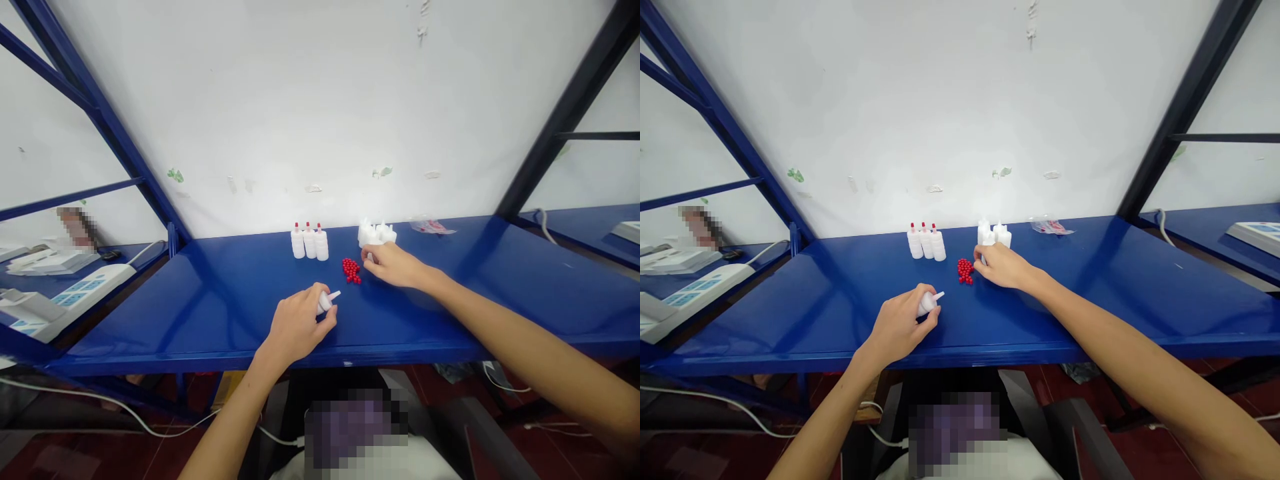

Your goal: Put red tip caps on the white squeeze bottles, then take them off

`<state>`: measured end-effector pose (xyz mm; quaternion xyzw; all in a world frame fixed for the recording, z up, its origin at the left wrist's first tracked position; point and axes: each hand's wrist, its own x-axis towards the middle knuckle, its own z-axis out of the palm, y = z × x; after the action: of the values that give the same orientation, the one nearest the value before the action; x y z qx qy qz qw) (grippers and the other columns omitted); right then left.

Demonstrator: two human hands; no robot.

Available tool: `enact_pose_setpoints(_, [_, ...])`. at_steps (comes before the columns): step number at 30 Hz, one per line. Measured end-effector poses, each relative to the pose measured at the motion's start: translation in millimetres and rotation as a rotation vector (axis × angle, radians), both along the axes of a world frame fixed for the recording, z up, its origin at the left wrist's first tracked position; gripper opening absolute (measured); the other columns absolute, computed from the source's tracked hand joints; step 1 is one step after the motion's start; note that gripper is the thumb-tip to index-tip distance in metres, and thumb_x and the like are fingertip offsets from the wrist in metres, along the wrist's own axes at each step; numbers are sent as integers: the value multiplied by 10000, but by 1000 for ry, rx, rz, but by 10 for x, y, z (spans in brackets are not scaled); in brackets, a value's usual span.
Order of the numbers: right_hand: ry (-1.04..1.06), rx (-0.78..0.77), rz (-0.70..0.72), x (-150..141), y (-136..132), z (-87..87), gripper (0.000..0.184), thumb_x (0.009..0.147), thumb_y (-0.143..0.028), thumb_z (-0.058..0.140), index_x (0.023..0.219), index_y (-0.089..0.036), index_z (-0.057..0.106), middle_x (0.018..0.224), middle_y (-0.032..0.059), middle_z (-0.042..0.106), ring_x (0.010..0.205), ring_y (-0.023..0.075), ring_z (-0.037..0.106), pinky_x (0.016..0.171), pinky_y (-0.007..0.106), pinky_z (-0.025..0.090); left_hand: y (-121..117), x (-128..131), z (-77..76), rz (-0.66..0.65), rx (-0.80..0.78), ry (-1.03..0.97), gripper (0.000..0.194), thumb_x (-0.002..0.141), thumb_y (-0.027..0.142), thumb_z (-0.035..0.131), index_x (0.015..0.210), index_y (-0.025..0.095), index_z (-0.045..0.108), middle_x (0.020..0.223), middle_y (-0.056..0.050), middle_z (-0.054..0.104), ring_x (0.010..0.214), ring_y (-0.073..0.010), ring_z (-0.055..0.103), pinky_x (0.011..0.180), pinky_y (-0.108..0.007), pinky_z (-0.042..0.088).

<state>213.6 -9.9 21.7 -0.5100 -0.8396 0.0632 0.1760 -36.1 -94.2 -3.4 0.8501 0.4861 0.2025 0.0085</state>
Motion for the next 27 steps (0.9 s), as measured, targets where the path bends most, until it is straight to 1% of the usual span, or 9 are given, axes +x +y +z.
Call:
enact_pose_setpoints(4, [-5,-21,-38,33,69,-46,200,880,-219,461,917,-150,645,767,73,670,680,168,576,627,263,367,2,4,5,-8,6,2,188,970,376,442,1085,242,507,972,10,697,852,-208,659,686,-299,409])
enact_pose_setpoints(9, [8,2,-78,71,148,-123,195,867,-239,474,906,-150,644,802,88,677,691,174,580,632,278,368,16,-6,-12,-13,12,-6,225,978,396,439,1123,241,515,1028,-4,700,909,-220,663,725,-309,439])
enact_pose_setpoints(13, [22,16,-106,126,239,-174,187,860,-239,472,842,-150,636,795,93,672,690,176,572,627,288,360,27,-16,-36,-24,20,-17,270,982,401,443,1179,232,519,1116,-30,694,976,-227,661,783,-323,465])
enact_pose_setpoints(15, [24,17,-119,152,270,-179,178,858,-236,473,808,-155,624,773,85,660,689,177,563,635,292,357,34,-21,-47,-27,21,-17,281,984,404,445,1187,226,526,1124,-37,694,983,-230,661,792,-327,473])
enact_pose_setpoints(17, [47,44,-99,154,259,-160,188,871,-249,471,764,-163,600,766,76,639,688,173,546,651,296,357,42,-26,-55,-34,20,-24,288,987,411,446,1190,226,533,1126,-38,693,992,-229,661,806,-330,480])
enact_pose_setpoints(19, [109,105,-17,112,188,-121,254,909,-290,452,717,-169,564,786,70,612,700,168,526,674,300,358,49,-32,-62,-43,23,-45,304,990,431,450,1204,232,536,1136,-36,690,1008,-223,660,832,-329,484])
enact_pose_setpoints(22, [207,184,213,-36,-15,-64,368,978,-377,390,696,-177,516,751,44,561,717,164,499,724,314,359,54,-36,-65,-58,19,-67,342,992,470,448,1237,245,531,1148,-33,687,1029,-216,658,862,-327,487])
enact_pose_setpoints(24, [210,174,372,-158,-168,-49,345,986,-409,399,751,-183,512,697,9,527,695,157,475,737,318,355,55,-36,-62,-72,8,-65,360,996,482,433,1251,242,521,1150,-32,686,1032,-218,657,859,-332,490])
enact_pose_setpoints(27, [178,87,516,-292,-329,-62,244,954,-423,484,881,-191,496,667,-31,480,608,133,413,624,276,323,62,-40,-61,-91,-6,-67,364,1008,470,407,1271,236,500,1181,-36,674,1038,-221,653,847,-336,496])
